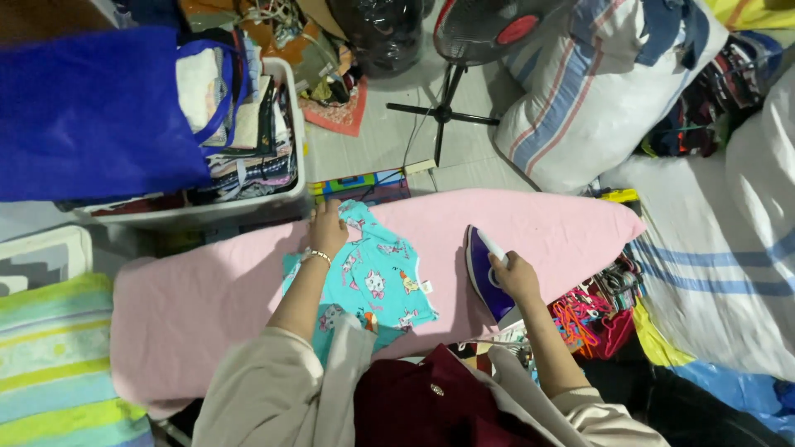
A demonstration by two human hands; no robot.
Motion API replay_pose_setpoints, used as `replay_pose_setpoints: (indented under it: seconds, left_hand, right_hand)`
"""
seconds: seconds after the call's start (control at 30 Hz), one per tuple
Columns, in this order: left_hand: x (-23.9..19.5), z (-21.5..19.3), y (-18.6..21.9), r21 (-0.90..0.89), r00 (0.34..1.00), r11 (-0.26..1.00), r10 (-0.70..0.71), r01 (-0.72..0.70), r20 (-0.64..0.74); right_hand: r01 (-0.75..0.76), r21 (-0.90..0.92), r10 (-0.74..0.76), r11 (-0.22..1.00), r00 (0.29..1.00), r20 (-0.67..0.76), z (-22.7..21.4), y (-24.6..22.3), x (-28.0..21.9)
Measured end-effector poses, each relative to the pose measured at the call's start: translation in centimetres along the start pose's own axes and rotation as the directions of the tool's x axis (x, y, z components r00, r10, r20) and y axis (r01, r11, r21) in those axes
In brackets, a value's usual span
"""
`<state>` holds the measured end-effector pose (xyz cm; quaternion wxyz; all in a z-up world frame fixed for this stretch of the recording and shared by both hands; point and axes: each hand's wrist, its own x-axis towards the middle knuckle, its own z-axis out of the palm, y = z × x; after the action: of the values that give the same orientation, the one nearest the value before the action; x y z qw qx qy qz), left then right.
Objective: The person irons a small light-blue patterned garment on a pink ironing board. They repeatedly smooth the fabric with an iron, adjust the garment's position, and fold it into a compact stack before lifting it from the board.
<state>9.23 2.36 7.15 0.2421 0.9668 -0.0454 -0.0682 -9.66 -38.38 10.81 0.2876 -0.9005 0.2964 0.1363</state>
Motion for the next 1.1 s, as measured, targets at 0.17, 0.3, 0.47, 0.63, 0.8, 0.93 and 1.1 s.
replay_pose_setpoints:
  seconds: [0.17,0.3,0.47,0.63,0.8,0.93,1.1]
  left_hand:
    - [3.0,3.9,-1.0,0.467,0.959,0.850,0.139,-0.243,0.246]
    - [3.3,3.6,-0.6,0.574,0.952,0.778,0.096,-0.254,0.291]
    - [4.5,3.0,-0.5,0.420,0.961,0.865,0.233,-0.276,0.152]
    - [4.0,-1.4,2.9,0.327,0.912,0.855,0.406,-0.403,0.064]
    - [3.4,-1.7,3.6,0.326,0.688,0.628,0.717,-0.706,0.109]
    - [-1.4,-4.0,5.5,0.336,0.610,0.544,0.782,-0.769,0.128]
    - [-7.2,-1.8,3.7,0.330,0.602,0.530,0.781,-0.781,0.170]
  right_hand:
    - [-0.032,-0.025,0.033,0.999,0.999,0.019,-1.7,-3.1,-2.4]
    - [-0.072,-0.024,0.073,0.997,0.996,0.049,-2.4,-3.8,-2.9]
    - [-0.101,-0.029,0.102,0.994,0.993,0.062,-2.9,-4.6,-2.9]
    - [-0.096,-0.013,0.096,0.995,0.994,0.058,-3.2,-5.1,-3.3]
    - [-0.094,-0.023,0.095,0.995,0.994,0.059,-3.1,-4.5,-3.1]
    - [-0.081,-0.031,0.083,0.996,0.995,0.062,-2.6,-3.9,-2.9]
    - [-0.040,-0.037,0.041,0.999,0.999,0.031,-1.8,-2.8,-2.2]
